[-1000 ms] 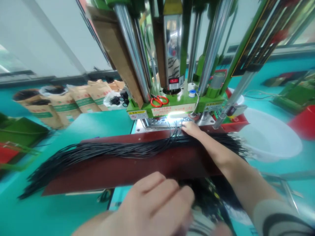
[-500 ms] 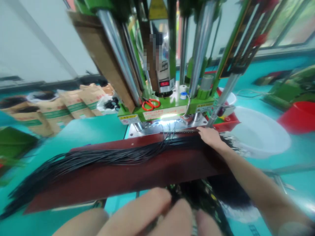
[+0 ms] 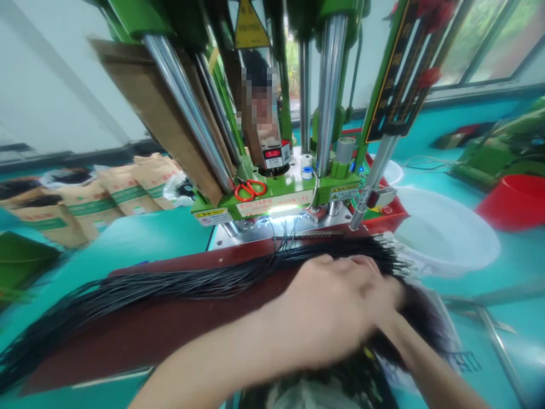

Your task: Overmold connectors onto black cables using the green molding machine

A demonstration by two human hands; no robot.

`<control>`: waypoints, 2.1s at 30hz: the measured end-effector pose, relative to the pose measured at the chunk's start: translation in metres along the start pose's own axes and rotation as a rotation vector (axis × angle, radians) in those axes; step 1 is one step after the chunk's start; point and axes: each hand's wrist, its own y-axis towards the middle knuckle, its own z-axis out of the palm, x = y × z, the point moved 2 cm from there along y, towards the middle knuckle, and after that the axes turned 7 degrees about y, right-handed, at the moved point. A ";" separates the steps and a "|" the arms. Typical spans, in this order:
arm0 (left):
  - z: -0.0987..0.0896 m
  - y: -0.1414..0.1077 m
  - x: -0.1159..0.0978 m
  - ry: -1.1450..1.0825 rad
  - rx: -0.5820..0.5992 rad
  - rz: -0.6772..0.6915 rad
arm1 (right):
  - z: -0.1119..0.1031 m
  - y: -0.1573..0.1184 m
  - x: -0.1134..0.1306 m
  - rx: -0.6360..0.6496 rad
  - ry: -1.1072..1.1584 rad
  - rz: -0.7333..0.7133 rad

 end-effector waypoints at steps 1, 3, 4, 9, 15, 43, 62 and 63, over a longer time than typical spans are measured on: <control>0.023 0.008 0.013 0.027 0.035 -0.039 | -0.001 -0.005 0.001 -0.017 0.007 0.011; 0.073 0.015 0.038 0.085 0.053 -0.198 | -0.001 -0.012 0.002 -0.046 -0.001 0.021; 0.097 0.014 0.048 0.105 0.059 -0.256 | -0.001 -0.014 0.002 -0.054 -0.008 0.027; 0.157 0.008 0.073 0.127 0.131 -0.418 | 0.001 -0.016 -0.001 -0.069 -0.008 0.039; 0.146 0.029 0.092 -0.132 0.294 -0.378 | 0.001 -0.018 -0.002 -0.072 0.011 0.066; 0.094 -0.007 0.098 -0.875 -0.292 -0.674 | -0.011 0.028 0.062 0.128 0.837 0.494; 0.107 -0.053 0.007 -0.678 0.318 -0.295 | -0.030 0.031 0.050 0.135 1.445 0.655; 0.107 -0.054 0.003 -0.712 0.371 -0.278 | -0.029 0.026 0.053 0.203 1.381 0.636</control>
